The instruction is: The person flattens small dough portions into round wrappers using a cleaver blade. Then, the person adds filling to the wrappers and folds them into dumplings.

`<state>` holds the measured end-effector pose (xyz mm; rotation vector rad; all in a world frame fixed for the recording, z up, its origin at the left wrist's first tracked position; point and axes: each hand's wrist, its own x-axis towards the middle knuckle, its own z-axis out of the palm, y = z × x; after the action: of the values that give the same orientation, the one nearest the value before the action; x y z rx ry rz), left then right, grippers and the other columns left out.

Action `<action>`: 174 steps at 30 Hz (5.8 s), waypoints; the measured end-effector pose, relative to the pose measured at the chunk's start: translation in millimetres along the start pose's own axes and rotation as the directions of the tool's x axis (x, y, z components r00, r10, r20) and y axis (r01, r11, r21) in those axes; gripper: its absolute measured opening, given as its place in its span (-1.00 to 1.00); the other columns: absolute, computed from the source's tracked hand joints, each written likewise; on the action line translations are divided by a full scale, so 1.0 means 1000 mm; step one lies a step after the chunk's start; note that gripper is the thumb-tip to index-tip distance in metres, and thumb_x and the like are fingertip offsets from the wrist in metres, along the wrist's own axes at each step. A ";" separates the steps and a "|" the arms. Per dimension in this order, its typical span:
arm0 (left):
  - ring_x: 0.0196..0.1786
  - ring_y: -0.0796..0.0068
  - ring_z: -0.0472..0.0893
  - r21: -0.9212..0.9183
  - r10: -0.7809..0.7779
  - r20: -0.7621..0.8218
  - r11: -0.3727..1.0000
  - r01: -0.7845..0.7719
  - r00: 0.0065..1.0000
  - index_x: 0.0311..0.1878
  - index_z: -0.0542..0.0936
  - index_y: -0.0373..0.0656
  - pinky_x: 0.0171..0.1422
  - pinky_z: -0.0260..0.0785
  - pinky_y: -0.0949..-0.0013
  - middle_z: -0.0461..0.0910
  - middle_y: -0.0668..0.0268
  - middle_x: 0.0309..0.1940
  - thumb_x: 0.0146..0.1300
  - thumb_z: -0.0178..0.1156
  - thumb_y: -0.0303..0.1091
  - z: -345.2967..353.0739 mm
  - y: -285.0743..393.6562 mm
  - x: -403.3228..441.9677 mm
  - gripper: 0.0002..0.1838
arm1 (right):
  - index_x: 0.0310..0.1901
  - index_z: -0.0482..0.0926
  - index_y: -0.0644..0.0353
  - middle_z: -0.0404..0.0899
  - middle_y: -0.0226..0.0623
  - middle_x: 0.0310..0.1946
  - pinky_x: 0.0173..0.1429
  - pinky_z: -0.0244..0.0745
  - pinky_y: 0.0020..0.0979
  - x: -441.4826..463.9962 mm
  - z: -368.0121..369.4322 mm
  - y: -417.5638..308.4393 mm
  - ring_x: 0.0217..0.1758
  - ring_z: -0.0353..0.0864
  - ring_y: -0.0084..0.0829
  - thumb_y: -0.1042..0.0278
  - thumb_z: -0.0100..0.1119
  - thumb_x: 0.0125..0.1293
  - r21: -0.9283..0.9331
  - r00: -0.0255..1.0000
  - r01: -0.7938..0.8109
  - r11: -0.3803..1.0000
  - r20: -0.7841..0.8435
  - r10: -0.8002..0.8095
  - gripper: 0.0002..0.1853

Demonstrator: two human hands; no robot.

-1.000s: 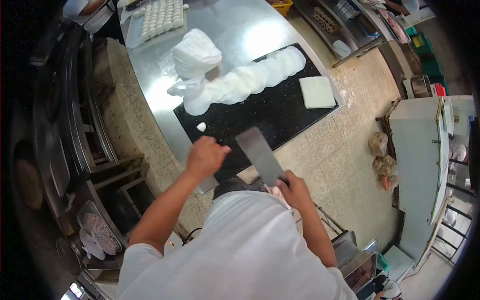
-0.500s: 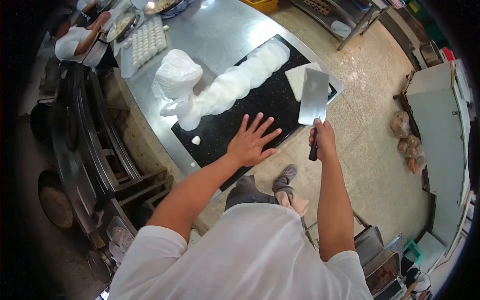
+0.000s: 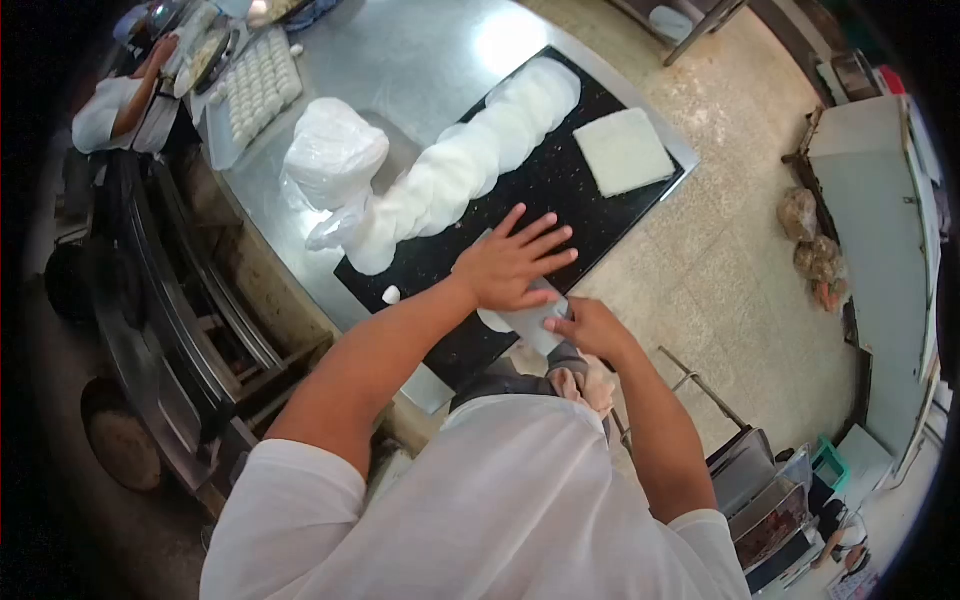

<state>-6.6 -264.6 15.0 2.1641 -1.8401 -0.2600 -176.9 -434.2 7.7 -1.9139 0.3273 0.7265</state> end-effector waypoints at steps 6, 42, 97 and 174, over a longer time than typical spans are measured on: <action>0.65 0.09 0.15 -0.076 0.136 0.080 0.989 -0.130 0.987 0.52 0.39 0.16 0.68 -0.24 -0.29 0.27 0.22 0.57 0.34 0.09 0.31 -0.005 0.035 -0.017 -0.24 | 0.09 0.56 0.31 0.68 0.18 -0.09 0.03 0.58 -0.01 -0.049 0.027 0.006 -0.06 0.71 0.18 0.05 0.44 0.22 -0.104 0.999 -0.037 0.994 -0.033 0.033 -0.44; 0.62 0.03 0.19 -0.010 0.174 0.032 0.985 -0.174 0.984 0.42 0.50 0.15 0.65 -0.21 -0.33 0.35 0.21 0.51 0.30 0.14 0.34 0.016 0.032 0.032 -0.27 | 0.07 0.43 0.32 0.71 0.19 -0.22 -0.03 0.60 0.06 -0.054 -0.005 -0.011 -0.07 0.73 0.15 -0.08 0.52 0.12 -0.204 0.961 -0.228 0.952 -0.204 0.186 -0.29; -0.29 0.44 0.69 -0.786 -0.748 -0.057 0.442 0.432 0.661 -0.02 0.64 -0.26 -0.15 0.53 0.36 0.70 0.16 -0.35 0.29 0.32 -0.44 -0.009 0.037 -0.069 -0.78 | -0.04 0.43 0.32 0.67 0.20 -0.36 -0.16 0.56 0.07 -0.038 0.007 -0.041 -0.22 0.69 0.25 0.27 0.34 0.31 -0.180 0.857 -0.083 0.980 -0.515 -0.022 -0.63; 0.69 -0.13 -0.09 0.077 -0.158 0.049 0.985 0.154 0.986 0.58 0.30 0.26 0.65 -0.40 -0.41 0.08 0.10 0.64 0.43 -0.04 0.38 0.016 0.049 -0.036 -0.24 | -0.11 0.51 0.30 0.57 -0.35 -0.44 -0.34 0.46 -0.50 -0.064 -0.076 -0.037 -0.46 0.53 -0.58 0.26 0.09 0.57 0.289 0.502 0.639 0.713 -0.859 -0.102 -0.77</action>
<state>-63.5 -237.7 14.6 2.3778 -1.7352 -0.2928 -181.7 -491.0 97.1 -1.4833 0.5572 -0.5991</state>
